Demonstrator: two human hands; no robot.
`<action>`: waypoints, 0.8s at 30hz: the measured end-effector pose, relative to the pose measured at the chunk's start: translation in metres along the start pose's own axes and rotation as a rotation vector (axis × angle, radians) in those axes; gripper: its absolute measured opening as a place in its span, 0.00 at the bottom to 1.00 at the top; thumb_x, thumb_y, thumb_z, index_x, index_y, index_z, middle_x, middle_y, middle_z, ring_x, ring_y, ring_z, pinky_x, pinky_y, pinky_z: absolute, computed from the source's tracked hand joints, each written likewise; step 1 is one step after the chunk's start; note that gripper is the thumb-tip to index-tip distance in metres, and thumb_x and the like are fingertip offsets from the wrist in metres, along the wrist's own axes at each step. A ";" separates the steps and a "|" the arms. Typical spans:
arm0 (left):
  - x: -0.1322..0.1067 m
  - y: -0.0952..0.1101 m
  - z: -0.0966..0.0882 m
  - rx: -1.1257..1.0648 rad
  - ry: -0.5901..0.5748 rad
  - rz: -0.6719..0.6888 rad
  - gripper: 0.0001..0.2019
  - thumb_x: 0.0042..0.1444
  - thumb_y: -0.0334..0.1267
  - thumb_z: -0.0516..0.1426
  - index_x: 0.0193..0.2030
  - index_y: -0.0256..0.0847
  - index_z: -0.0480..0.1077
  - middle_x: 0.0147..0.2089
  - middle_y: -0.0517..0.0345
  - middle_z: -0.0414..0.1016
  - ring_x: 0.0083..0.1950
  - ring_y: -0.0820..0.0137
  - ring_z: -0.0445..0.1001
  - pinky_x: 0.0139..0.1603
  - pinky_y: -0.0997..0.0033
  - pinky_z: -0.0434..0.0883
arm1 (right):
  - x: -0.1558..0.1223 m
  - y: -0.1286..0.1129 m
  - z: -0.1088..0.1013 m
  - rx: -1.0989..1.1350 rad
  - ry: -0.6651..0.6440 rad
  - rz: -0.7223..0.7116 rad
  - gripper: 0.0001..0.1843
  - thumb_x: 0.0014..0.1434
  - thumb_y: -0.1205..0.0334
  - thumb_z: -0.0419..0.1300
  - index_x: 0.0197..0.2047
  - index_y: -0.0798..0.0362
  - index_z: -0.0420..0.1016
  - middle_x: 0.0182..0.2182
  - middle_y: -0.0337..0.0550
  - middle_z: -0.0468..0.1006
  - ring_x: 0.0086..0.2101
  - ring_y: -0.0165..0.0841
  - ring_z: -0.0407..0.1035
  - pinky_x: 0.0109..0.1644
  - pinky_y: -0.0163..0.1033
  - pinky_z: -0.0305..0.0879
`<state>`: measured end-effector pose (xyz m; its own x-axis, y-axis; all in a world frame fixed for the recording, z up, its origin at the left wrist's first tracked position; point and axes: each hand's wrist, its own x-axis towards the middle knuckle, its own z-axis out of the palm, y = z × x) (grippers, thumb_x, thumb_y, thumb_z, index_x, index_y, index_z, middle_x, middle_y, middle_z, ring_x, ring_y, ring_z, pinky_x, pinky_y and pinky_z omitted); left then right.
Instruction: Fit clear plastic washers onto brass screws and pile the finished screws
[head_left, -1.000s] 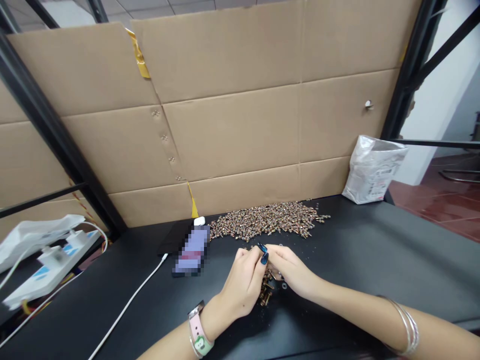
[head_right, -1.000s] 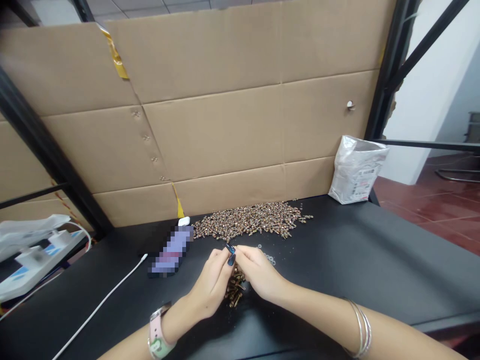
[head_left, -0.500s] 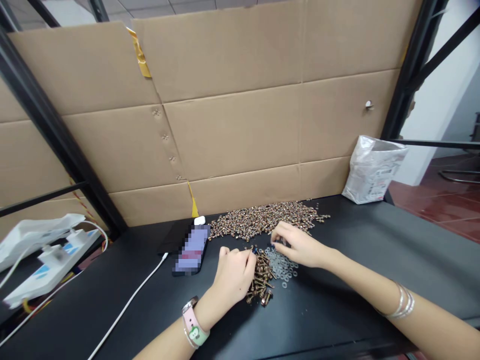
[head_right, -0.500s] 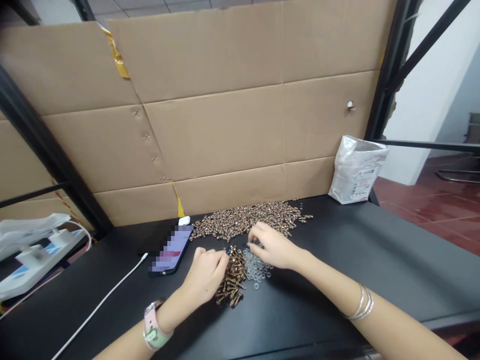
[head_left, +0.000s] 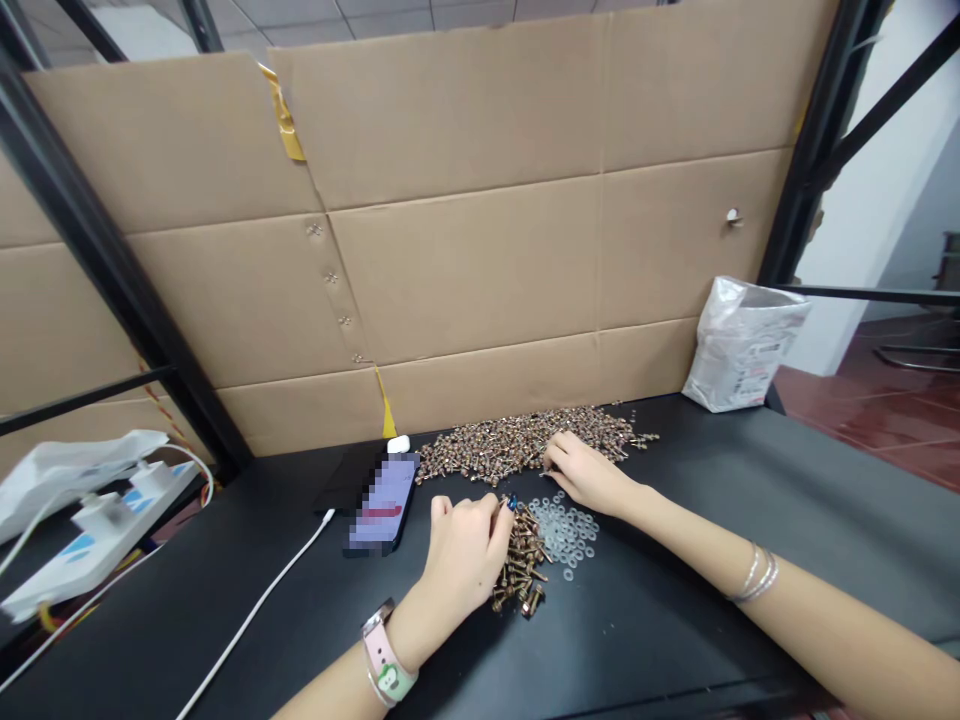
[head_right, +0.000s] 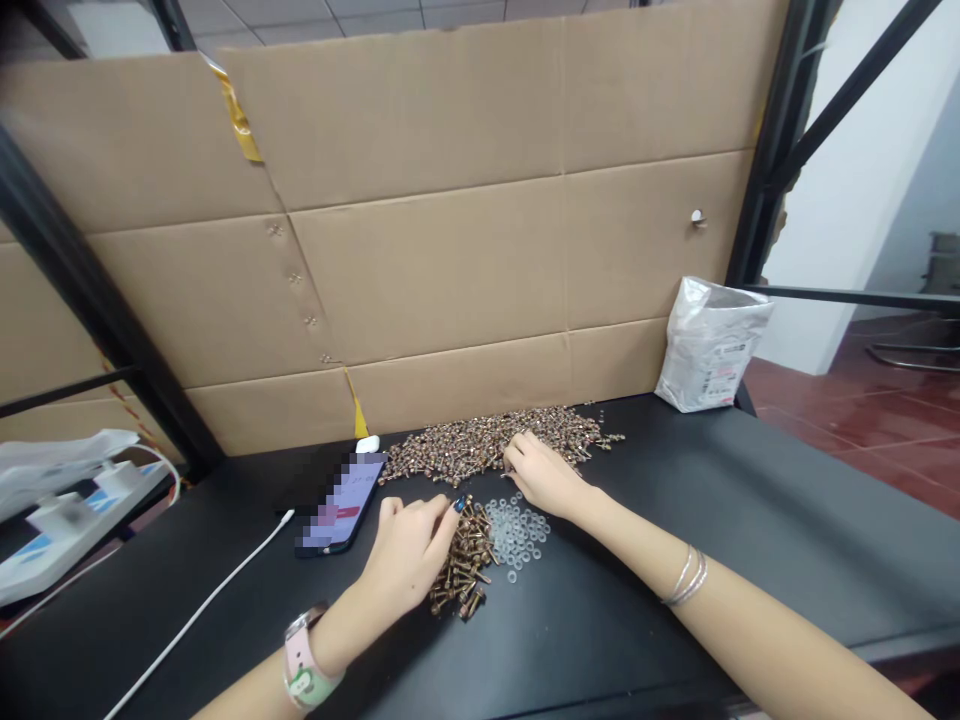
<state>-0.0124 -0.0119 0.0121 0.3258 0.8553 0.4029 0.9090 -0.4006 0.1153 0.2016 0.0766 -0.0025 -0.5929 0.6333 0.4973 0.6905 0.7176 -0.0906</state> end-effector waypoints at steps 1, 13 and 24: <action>0.000 0.000 0.000 -0.004 0.003 0.002 0.18 0.65 0.39 0.40 0.27 0.41 0.62 0.24 0.61 0.69 0.28 0.68 0.66 0.36 0.66 0.47 | 0.000 0.000 -0.001 0.021 0.002 0.004 0.06 0.58 0.71 0.51 0.35 0.54 0.67 0.35 0.47 0.67 0.39 0.38 0.61 0.45 0.44 0.62; 0.000 0.006 -0.003 -0.046 -0.002 0.016 0.16 0.64 0.37 0.41 0.26 0.40 0.61 0.25 0.60 0.70 0.28 0.70 0.65 0.36 0.66 0.48 | -0.005 -0.001 -0.012 0.141 0.020 0.071 0.08 0.58 0.69 0.52 0.40 0.54 0.69 0.37 0.48 0.69 0.41 0.38 0.63 0.47 0.44 0.61; -0.001 0.005 -0.003 -0.055 -0.010 0.029 0.17 0.64 0.37 0.40 0.27 0.40 0.61 0.25 0.61 0.70 0.28 0.71 0.65 0.36 0.66 0.48 | -0.004 -0.012 -0.008 0.273 -0.083 0.025 0.08 0.55 0.72 0.55 0.38 0.54 0.72 0.34 0.45 0.71 0.37 0.35 0.65 0.44 0.39 0.62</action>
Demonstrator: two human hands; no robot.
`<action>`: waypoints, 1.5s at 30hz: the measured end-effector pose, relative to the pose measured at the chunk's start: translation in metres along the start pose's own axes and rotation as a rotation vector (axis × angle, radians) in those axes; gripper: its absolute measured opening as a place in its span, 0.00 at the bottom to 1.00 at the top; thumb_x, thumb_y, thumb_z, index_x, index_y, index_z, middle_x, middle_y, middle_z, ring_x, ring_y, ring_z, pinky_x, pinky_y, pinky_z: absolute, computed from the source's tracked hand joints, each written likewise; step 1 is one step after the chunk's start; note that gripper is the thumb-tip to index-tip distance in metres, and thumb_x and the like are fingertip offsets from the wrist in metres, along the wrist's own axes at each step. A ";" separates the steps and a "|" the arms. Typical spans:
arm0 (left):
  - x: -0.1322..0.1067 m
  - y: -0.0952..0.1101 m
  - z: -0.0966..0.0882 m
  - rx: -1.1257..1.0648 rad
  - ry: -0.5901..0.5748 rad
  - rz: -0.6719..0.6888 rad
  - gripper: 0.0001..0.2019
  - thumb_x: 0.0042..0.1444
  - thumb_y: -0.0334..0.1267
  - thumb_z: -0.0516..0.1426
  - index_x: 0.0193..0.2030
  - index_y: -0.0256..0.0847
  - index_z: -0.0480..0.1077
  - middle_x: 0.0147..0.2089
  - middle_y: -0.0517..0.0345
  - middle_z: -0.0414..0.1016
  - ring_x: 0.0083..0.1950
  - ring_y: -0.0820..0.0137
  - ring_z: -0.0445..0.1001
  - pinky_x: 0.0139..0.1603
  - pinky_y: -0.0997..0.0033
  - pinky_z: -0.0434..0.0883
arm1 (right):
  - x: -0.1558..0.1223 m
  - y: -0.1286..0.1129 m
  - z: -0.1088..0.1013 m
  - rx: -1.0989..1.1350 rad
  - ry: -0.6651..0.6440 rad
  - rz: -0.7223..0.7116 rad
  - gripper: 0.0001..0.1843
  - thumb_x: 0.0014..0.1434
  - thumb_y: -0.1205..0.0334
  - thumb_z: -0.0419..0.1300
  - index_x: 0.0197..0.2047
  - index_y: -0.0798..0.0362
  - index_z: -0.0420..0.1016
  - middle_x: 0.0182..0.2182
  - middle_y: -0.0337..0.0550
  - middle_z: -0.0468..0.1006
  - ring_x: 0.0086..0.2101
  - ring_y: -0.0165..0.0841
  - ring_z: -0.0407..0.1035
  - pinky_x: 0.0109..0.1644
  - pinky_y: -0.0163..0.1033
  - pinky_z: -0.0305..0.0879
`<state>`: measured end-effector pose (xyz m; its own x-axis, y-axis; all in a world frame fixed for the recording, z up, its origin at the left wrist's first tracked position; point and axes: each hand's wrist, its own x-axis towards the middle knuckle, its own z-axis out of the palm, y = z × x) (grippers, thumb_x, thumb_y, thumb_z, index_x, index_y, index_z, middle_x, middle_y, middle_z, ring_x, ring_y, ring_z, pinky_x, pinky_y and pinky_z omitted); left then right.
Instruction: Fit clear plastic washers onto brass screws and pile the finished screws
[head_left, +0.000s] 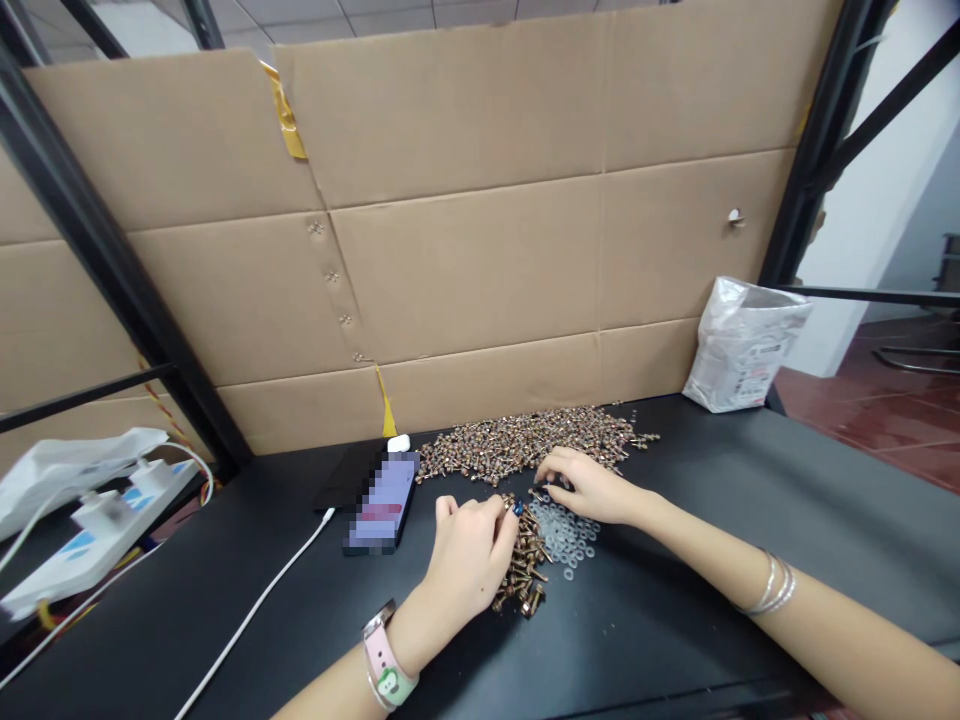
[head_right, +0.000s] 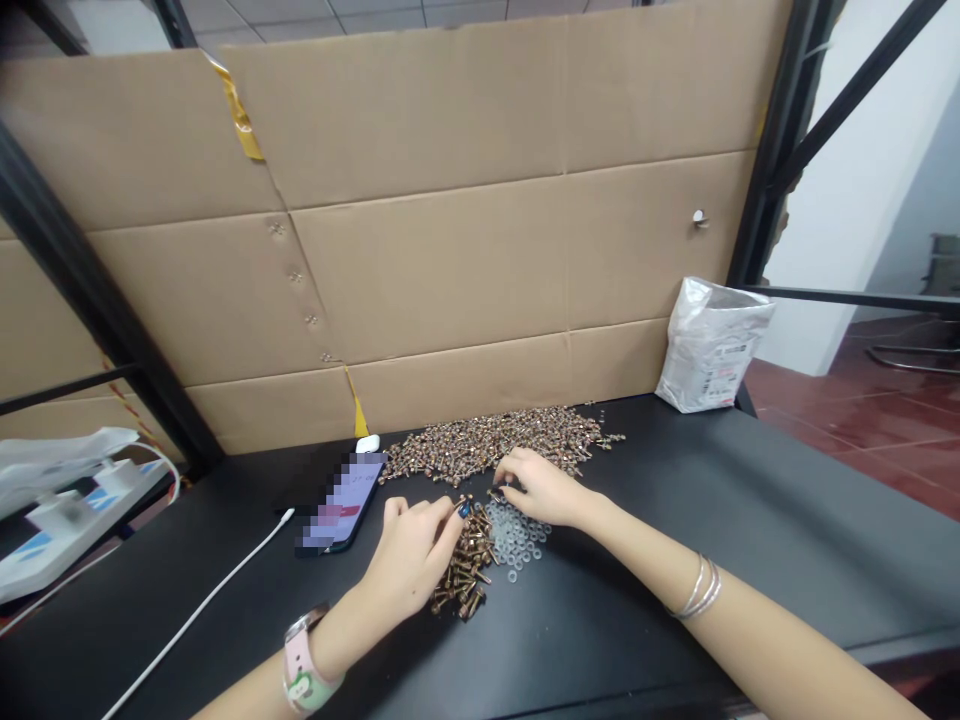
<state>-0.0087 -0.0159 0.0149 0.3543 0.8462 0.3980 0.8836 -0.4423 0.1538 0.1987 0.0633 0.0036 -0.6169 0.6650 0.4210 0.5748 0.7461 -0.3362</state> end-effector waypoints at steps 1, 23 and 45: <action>0.000 0.000 0.000 0.000 -0.001 -0.001 0.16 0.64 0.37 0.41 0.27 0.40 0.61 0.26 0.60 0.70 0.28 0.70 0.65 0.36 0.66 0.49 | 0.000 -0.001 0.001 0.006 0.015 0.013 0.08 0.55 0.71 0.55 0.37 0.54 0.71 0.34 0.44 0.71 0.37 0.35 0.65 0.43 0.39 0.62; 0.001 -0.001 0.003 -0.181 0.031 0.144 0.15 0.66 0.34 0.36 0.31 0.40 0.58 0.30 0.61 0.63 0.32 0.70 0.59 0.38 0.66 0.52 | -0.004 -0.060 0.011 1.044 -0.031 0.389 0.16 0.56 0.50 0.56 0.28 0.54 0.62 0.21 0.32 0.63 0.21 0.24 0.56 0.26 0.31 0.54; -0.003 0.011 0.000 -0.307 0.032 0.137 0.16 0.66 0.36 0.38 0.30 0.40 0.59 0.31 0.59 0.66 0.34 0.70 0.61 0.38 0.66 0.54 | -0.010 -0.083 0.023 1.233 0.007 0.486 0.20 0.56 0.47 0.52 0.23 0.52 0.52 0.17 0.29 0.52 0.17 0.21 0.42 0.19 0.30 0.41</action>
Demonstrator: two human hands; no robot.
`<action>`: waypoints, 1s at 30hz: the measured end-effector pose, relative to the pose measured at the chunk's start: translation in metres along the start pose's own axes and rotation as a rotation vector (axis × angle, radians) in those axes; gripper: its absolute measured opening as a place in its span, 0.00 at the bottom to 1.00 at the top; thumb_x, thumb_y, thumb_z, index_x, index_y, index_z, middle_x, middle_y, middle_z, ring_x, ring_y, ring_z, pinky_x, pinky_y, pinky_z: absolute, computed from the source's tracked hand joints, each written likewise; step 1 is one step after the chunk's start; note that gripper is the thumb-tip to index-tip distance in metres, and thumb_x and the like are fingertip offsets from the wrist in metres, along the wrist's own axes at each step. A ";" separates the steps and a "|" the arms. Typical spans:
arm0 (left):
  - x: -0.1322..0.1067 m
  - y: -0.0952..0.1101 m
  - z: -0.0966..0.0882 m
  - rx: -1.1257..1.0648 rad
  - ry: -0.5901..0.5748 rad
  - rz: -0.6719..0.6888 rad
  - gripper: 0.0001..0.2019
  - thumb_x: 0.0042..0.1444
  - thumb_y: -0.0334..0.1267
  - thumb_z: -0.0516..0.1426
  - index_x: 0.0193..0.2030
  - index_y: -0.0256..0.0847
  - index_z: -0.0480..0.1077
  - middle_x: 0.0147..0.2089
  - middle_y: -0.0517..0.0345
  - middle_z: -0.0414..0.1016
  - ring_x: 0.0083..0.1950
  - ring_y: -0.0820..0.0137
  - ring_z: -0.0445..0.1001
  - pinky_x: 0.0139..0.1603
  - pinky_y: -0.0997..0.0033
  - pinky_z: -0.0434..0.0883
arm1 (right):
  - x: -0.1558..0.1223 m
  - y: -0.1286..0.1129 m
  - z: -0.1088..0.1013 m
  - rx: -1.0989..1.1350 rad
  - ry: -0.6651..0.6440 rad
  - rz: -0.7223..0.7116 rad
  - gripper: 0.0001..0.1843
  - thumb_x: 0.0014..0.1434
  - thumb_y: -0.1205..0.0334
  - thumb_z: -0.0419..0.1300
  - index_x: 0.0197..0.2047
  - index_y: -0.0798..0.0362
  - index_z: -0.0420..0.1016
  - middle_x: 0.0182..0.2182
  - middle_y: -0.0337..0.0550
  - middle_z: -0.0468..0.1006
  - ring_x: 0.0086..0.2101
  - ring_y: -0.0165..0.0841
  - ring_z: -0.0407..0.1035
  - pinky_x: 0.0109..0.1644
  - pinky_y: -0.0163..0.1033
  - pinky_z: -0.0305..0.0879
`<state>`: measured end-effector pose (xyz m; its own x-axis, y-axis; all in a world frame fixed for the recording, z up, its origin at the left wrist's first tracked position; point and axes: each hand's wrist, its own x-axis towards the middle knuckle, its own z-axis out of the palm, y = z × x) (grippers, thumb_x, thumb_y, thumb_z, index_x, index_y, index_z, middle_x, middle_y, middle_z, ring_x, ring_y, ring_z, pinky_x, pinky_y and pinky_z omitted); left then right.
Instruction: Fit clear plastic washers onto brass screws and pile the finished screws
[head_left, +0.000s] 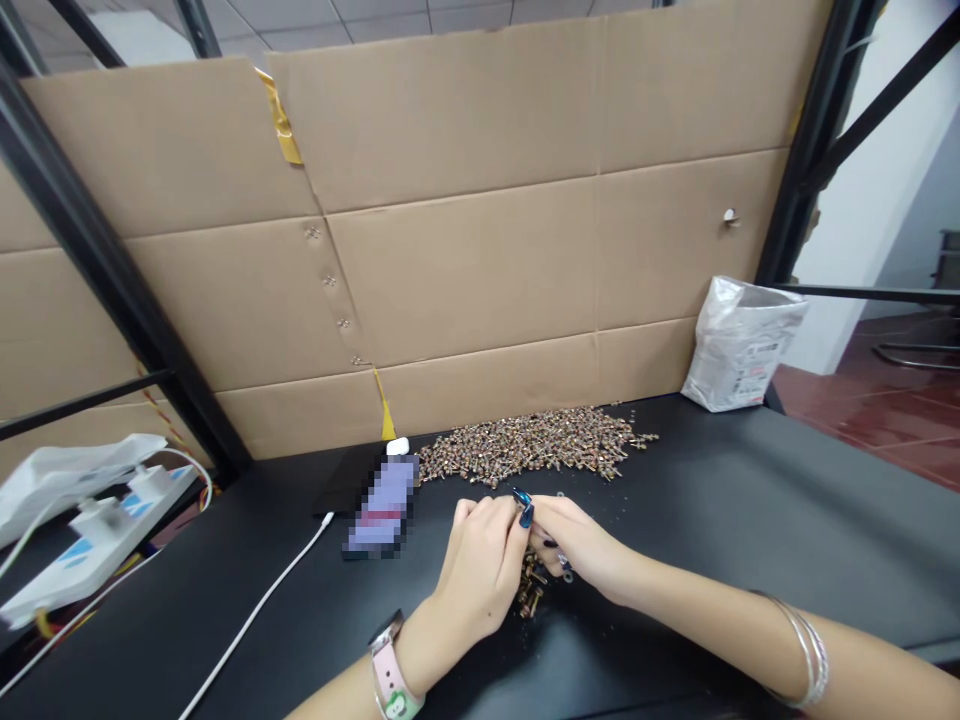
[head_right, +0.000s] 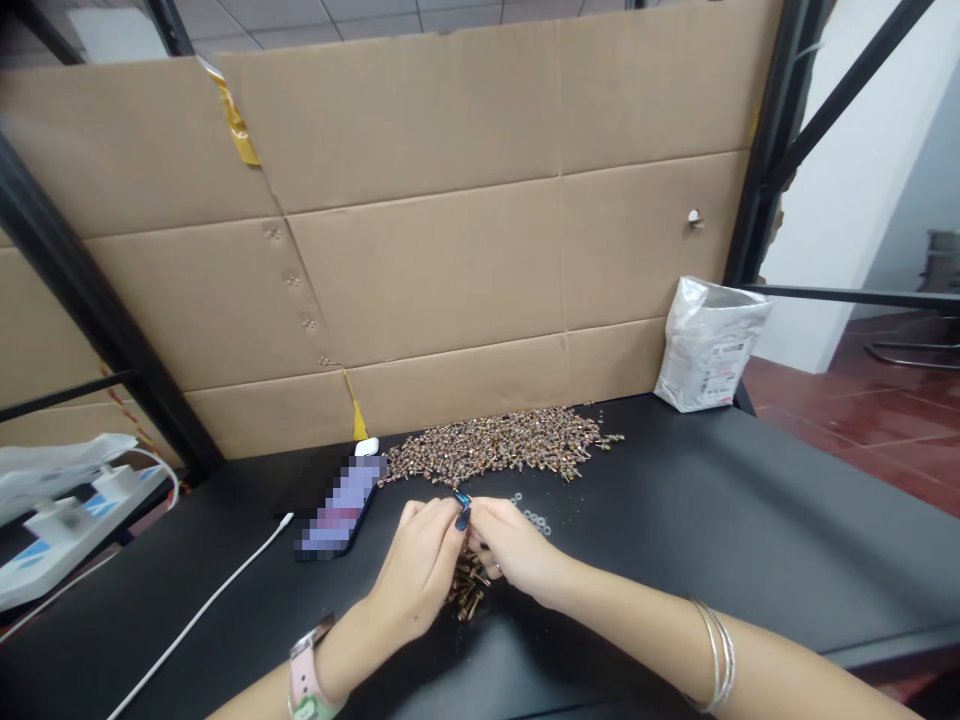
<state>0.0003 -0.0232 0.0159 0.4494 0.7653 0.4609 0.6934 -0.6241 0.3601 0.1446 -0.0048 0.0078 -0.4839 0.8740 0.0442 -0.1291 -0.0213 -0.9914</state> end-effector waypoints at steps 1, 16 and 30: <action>0.000 -0.001 0.001 0.002 0.009 0.004 0.15 0.66 0.37 0.38 0.30 0.40 0.59 0.31 0.59 0.65 0.34 0.70 0.61 0.38 0.66 0.55 | 0.000 0.000 0.000 -0.002 -0.002 0.003 0.21 0.56 0.47 0.52 0.22 0.52 0.52 0.17 0.29 0.52 0.17 0.21 0.42 0.19 0.30 0.41; 0.001 -0.003 -0.001 -0.152 -0.017 0.033 0.17 0.66 0.37 0.37 0.29 0.40 0.57 0.30 0.60 0.65 0.32 0.71 0.60 0.41 0.67 0.56 | -0.002 0.000 0.000 -0.058 0.028 -0.094 0.20 0.59 0.46 0.49 0.24 0.52 0.53 0.18 0.29 0.52 0.18 0.22 0.44 0.19 0.30 0.42; 0.003 -0.008 -0.001 -0.013 -0.014 -0.164 0.20 0.65 0.38 0.37 0.23 0.39 0.57 0.22 0.63 0.63 0.24 0.73 0.58 0.33 0.70 0.52 | -0.002 -0.008 -0.020 -0.562 0.107 -0.287 0.11 0.61 0.62 0.45 0.26 0.51 0.55 0.23 0.33 0.57 0.24 0.27 0.53 0.27 0.32 0.52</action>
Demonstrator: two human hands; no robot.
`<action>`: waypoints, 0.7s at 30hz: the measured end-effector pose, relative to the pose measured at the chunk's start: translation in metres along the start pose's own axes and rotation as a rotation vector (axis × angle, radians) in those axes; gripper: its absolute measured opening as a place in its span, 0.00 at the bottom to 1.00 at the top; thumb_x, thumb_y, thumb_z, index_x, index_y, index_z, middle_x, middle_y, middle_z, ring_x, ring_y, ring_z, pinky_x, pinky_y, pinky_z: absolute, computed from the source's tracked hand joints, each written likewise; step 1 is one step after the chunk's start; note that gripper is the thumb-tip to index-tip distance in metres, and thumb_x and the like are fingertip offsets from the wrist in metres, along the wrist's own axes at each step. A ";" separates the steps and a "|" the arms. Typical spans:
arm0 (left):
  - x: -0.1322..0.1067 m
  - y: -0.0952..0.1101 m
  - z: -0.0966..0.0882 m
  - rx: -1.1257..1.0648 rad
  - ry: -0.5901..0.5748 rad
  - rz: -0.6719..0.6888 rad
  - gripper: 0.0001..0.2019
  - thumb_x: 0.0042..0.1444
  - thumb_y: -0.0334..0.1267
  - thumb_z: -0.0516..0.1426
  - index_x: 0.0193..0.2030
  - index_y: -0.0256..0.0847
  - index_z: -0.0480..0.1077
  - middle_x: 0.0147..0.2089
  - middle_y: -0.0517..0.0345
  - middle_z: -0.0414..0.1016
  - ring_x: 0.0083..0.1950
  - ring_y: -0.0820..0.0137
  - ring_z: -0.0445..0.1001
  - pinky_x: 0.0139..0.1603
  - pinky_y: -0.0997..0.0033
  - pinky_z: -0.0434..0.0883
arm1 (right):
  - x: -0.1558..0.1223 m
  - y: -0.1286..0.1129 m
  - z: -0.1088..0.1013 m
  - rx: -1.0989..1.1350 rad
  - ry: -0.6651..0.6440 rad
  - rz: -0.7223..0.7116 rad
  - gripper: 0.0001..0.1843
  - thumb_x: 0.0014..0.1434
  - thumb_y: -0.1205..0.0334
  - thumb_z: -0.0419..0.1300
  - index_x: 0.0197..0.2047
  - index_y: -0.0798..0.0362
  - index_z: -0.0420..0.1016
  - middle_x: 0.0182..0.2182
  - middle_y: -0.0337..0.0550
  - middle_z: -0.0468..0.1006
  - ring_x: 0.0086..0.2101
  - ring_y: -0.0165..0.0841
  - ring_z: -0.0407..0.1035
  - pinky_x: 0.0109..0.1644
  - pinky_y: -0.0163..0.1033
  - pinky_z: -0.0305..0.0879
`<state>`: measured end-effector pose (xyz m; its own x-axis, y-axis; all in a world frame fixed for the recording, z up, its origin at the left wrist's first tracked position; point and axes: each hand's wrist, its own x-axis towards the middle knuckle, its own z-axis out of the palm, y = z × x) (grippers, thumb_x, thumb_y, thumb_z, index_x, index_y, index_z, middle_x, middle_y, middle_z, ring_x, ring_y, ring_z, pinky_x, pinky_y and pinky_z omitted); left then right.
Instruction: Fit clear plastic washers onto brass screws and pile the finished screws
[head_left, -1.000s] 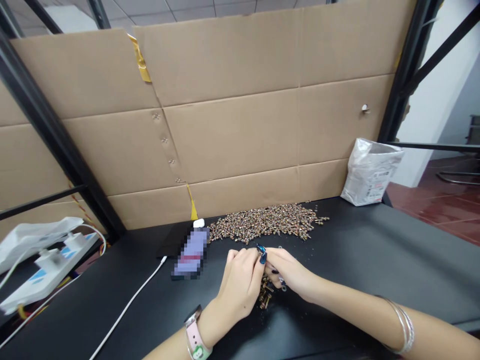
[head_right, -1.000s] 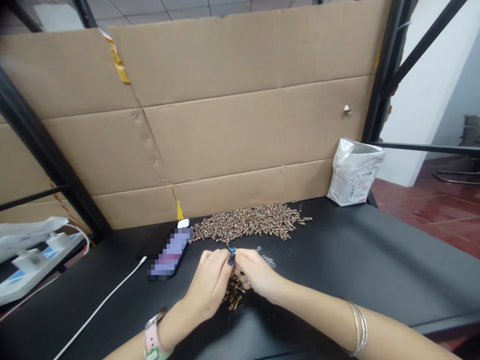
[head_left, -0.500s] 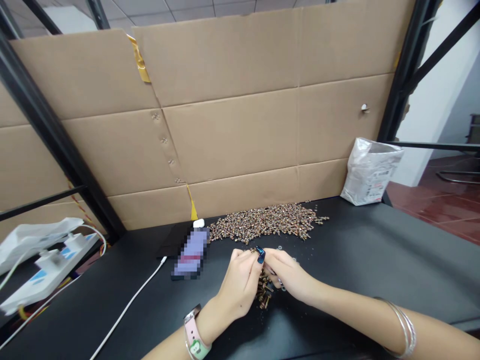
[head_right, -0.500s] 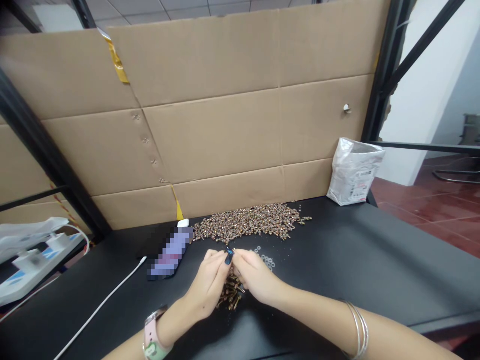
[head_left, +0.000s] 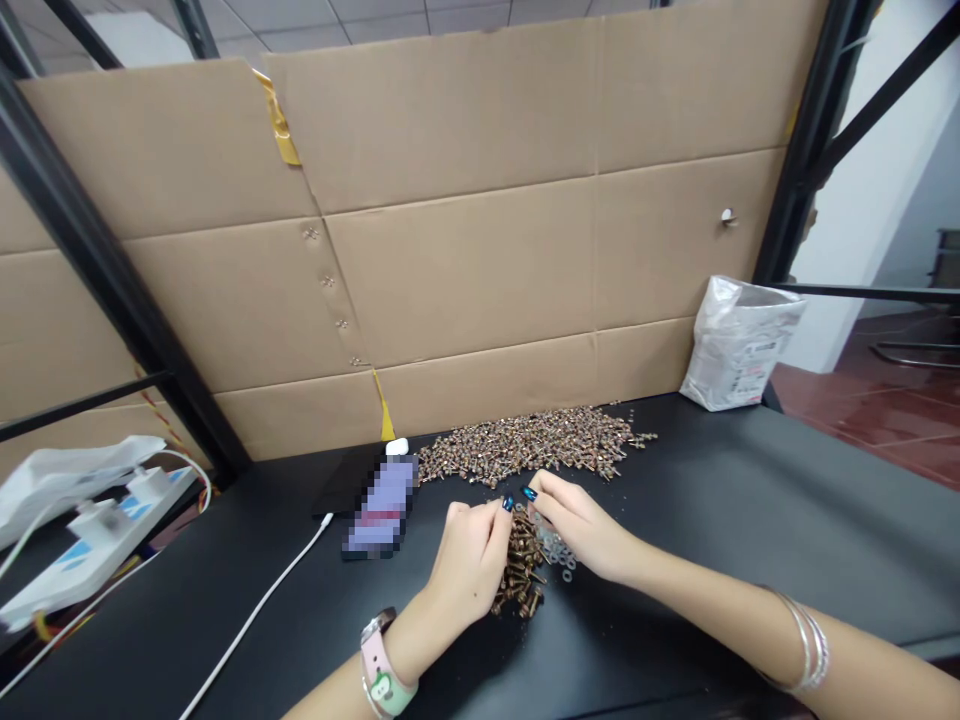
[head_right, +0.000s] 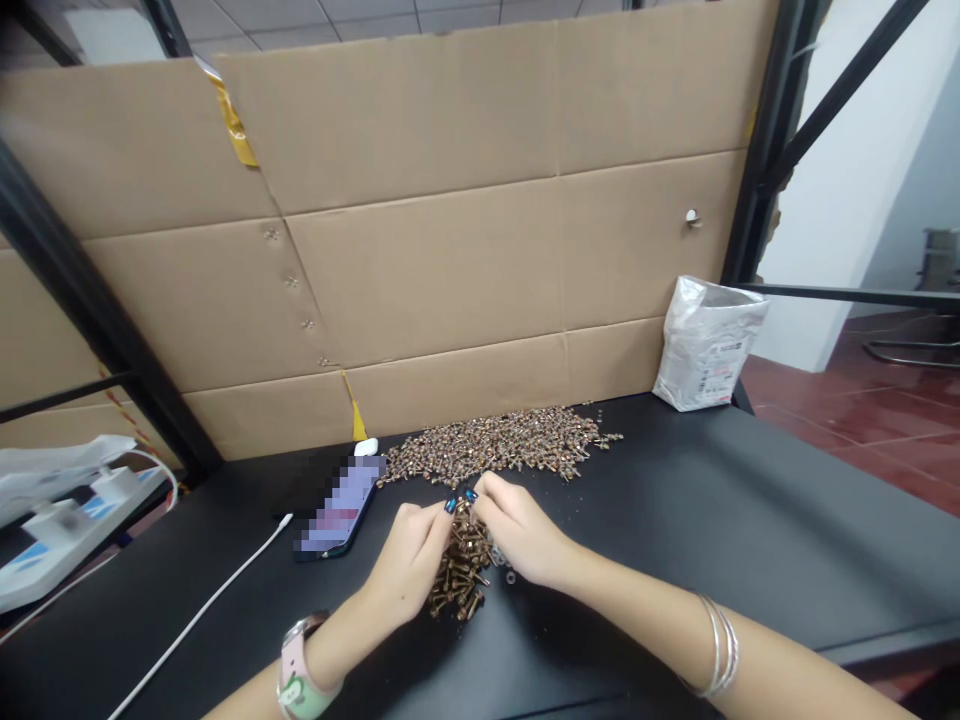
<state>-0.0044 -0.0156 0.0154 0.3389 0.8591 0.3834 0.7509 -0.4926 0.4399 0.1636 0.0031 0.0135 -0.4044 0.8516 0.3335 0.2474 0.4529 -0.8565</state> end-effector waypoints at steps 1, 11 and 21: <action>0.000 -0.002 -0.001 0.086 -0.011 -0.005 0.20 0.65 0.36 0.38 0.22 0.39 0.57 0.21 0.62 0.64 0.24 0.73 0.58 0.33 0.69 0.52 | 0.001 0.001 -0.006 -0.149 -0.014 -0.059 0.10 0.60 0.65 0.47 0.26 0.52 0.57 0.24 0.34 0.59 0.26 0.28 0.55 0.30 0.33 0.54; -0.001 -0.008 -0.007 0.408 -0.091 -0.094 0.20 0.62 0.39 0.43 0.21 0.39 0.66 0.23 0.57 0.73 0.27 0.67 0.70 0.34 0.67 0.50 | 0.036 0.028 -0.017 -0.661 -0.038 -0.318 0.11 0.54 0.73 0.54 0.40 0.53 0.68 0.37 0.46 0.68 0.42 0.37 0.61 0.48 0.42 0.60; -0.002 -0.012 -0.009 0.453 -0.002 -0.100 0.20 0.62 0.40 0.43 0.22 0.39 0.66 0.22 0.57 0.72 0.26 0.68 0.70 0.35 0.66 0.50 | 0.079 0.034 0.005 -0.792 -0.146 -0.430 0.10 0.52 0.78 0.54 0.35 0.55 0.70 0.37 0.46 0.66 0.43 0.37 0.59 0.47 0.41 0.60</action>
<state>-0.0191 -0.0125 0.0172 0.2531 0.8998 0.3554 0.9518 -0.2974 0.0753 0.1352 0.0848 0.0087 -0.6956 0.5504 0.4617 0.5603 0.8179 -0.1310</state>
